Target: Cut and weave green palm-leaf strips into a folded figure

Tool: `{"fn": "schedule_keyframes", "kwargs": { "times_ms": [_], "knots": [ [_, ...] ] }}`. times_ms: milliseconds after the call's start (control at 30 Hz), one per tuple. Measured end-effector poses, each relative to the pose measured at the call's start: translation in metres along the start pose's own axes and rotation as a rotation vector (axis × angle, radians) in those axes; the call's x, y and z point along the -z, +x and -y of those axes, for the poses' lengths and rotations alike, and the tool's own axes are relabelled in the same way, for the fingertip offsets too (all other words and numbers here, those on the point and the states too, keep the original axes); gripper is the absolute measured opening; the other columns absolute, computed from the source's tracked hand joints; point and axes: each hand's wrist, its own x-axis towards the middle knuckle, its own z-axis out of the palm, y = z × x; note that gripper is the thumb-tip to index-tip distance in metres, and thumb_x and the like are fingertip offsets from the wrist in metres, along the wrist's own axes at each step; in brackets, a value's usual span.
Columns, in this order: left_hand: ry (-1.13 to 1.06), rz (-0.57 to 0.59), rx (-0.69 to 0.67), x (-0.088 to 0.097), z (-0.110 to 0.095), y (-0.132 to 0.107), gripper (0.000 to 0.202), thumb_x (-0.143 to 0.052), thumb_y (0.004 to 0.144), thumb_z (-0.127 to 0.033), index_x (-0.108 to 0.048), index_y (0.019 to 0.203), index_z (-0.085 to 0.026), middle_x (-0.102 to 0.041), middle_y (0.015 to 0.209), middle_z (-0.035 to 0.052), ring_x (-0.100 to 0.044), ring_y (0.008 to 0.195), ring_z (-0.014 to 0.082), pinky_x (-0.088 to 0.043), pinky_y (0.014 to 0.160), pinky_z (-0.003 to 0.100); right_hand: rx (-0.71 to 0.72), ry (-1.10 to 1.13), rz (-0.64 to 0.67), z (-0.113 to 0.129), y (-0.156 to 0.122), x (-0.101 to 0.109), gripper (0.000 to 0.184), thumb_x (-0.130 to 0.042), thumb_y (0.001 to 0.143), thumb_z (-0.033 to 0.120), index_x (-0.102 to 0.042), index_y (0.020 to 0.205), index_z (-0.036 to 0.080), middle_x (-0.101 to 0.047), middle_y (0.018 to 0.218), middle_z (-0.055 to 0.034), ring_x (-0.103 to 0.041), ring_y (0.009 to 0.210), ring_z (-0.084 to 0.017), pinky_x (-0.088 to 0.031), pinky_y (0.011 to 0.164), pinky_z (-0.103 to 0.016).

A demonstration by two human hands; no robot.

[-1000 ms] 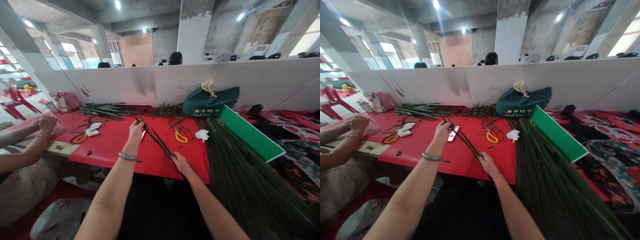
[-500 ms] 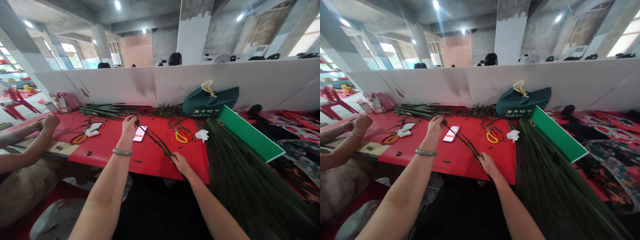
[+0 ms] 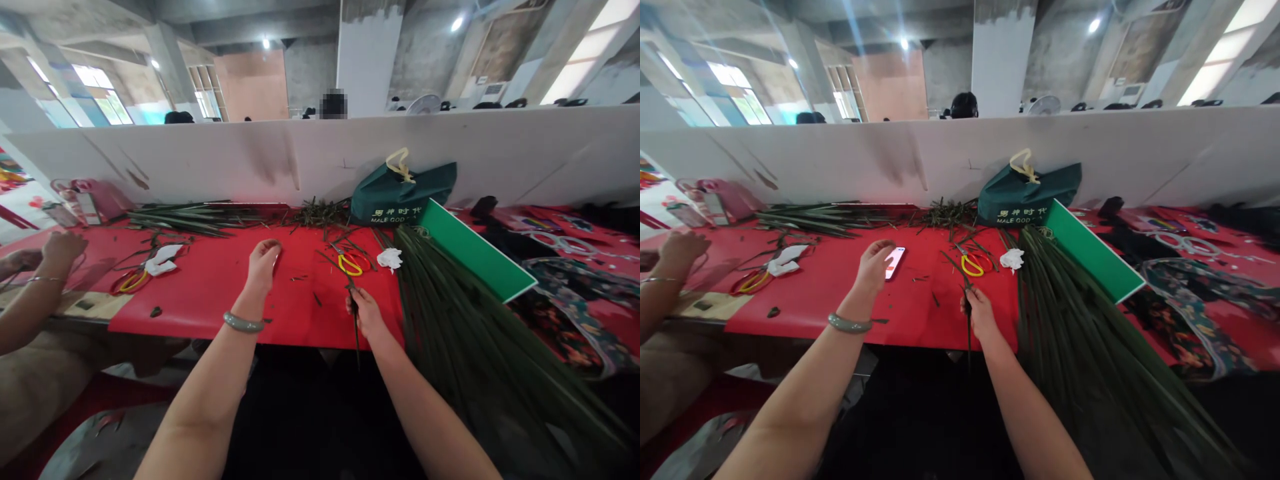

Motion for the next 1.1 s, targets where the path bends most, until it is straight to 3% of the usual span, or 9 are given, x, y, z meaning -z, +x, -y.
{"fn": "schedule_keyframes", "kwargs": {
  "times_ms": [167, 367, 567, 800, 967, 1100],
  "knots": [
    [0.087, 0.311, 0.166, -0.020, 0.034, -0.049, 0.012, -0.057, 0.061, -0.022, -0.058, 0.070, -0.013, -0.060, 0.064, 0.0014, -0.054, 0.062, 0.0097, -0.040, 0.062, 0.022, 0.055, 0.140, -0.118, 0.012, -0.002, 0.000, 0.023, -0.067, 0.056, 0.033, -0.050, 0.065, 0.019, -0.053, 0.048, 0.0058, -0.047, 0.042, -0.007, -0.038, 0.043, -0.020],
    [0.180, 0.559, 0.373, -0.038, 0.062, -0.096, 0.020, -0.058, 0.065, -0.030, -0.062, 0.072, -0.012, -0.062, 0.067, 0.0038, -0.055, 0.064, 0.0116, -0.040, 0.062, 0.024, 0.099, 0.048, 0.003, 0.009, -0.018, -0.021, 0.015, -0.064, 0.061, 0.030, -0.056, 0.068, 0.019, -0.058, 0.063, 0.0042, -0.052, 0.059, -0.009, -0.041, 0.057, -0.022],
    [0.117, 0.533, 0.399, -0.026, 0.080, -0.103, 0.020, -0.062, 0.062, -0.028, -0.063, 0.073, -0.011, -0.061, 0.066, 0.0014, -0.053, 0.060, 0.0095, -0.040, 0.061, 0.022, 0.088, -0.036, 0.107, -0.011, -0.022, -0.029, 0.012, -0.061, 0.063, 0.029, -0.058, 0.068, 0.019, -0.057, 0.063, 0.0046, -0.050, 0.061, -0.010, -0.039, 0.061, -0.023],
    [-0.057, 0.477, 0.555, -0.017, 0.088, -0.105, 0.027, -0.063, 0.061, -0.032, -0.060, 0.079, -0.011, -0.062, 0.063, 0.0032, -0.056, 0.055, 0.0110, -0.043, 0.057, 0.024, -0.034, -0.103, 0.116, -0.014, -0.018, -0.028, 0.019, -0.062, 0.060, 0.032, -0.052, 0.070, 0.019, -0.053, 0.058, 0.0050, -0.047, 0.051, -0.010, -0.039, 0.050, -0.024],
    [-0.039, 0.411, 0.570, -0.018, 0.087, -0.104, 0.021, -0.063, 0.060, -0.031, -0.057, 0.070, -0.013, -0.058, 0.054, 0.0002, -0.052, 0.046, 0.0094, -0.041, 0.048, 0.021, 0.238, -0.340, -0.084, -0.006, -0.012, -0.025, 0.023, -0.059, 0.064, 0.033, -0.052, 0.082, 0.020, -0.053, 0.067, 0.0027, -0.048, 0.056, -0.009, -0.040, 0.052, -0.021],
    [0.001, 0.397, 0.549, -0.018, 0.087, -0.106, 0.022, -0.062, 0.061, -0.033, -0.057, 0.070, -0.014, -0.058, 0.054, 0.0004, -0.051, 0.044, 0.0091, -0.039, 0.045, 0.020, 0.280, -0.587, 0.032, 0.007, -0.004, -0.025, 0.024, -0.053, 0.069, 0.039, -0.058, 0.083, 0.020, -0.050, 0.055, 0.0030, -0.042, 0.043, -0.009, -0.033, 0.042, -0.021]
  ]
}}
